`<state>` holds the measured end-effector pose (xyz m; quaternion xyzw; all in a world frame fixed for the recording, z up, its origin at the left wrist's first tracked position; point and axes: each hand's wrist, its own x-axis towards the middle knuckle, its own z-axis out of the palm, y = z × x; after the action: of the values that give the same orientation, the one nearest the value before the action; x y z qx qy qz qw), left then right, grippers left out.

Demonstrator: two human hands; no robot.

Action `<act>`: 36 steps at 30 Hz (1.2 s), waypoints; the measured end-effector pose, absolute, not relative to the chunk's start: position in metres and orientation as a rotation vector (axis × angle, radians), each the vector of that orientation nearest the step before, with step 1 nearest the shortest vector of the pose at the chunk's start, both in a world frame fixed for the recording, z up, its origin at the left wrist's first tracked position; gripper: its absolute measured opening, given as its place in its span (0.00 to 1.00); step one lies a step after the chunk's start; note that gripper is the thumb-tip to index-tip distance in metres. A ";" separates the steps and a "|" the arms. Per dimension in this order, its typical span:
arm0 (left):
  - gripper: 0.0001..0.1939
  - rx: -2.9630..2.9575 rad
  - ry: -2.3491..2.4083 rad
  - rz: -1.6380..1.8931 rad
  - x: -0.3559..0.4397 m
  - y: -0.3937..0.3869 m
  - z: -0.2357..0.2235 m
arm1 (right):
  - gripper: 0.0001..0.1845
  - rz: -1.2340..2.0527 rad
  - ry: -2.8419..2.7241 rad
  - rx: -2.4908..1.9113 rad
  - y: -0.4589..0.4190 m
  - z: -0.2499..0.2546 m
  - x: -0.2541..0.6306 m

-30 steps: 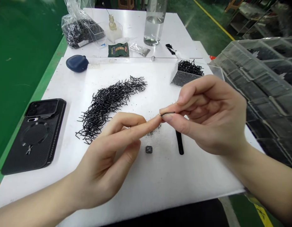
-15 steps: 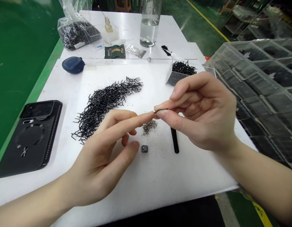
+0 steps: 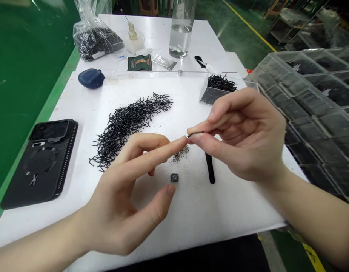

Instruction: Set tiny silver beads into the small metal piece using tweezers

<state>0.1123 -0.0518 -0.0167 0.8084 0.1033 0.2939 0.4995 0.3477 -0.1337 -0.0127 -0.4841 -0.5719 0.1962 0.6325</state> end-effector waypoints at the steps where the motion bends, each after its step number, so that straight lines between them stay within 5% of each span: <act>1: 0.40 1.959 0.247 0.707 0.112 -0.051 -0.017 | 0.18 0.461 -1.311 -1.094 -0.134 -0.013 0.348; 25: 0.33 2.021 0.312 0.676 0.108 -0.046 -0.019 | 0.16 0.663 -1.262 -1.064 -0.135 -0.009 0.349; 36: 0.18 1.717 0.444 0.899 0.124 -0.051 -0.011 | 0.23 1.517 -0.794 -0.996 -0.135 -0.004 0.342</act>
<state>0.1241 -0.0510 -0.0114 0.7240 0.1872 0.3792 0.5450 0.3424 -0.1349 -0.0038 -0.4204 -0.3351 0.6405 0.5484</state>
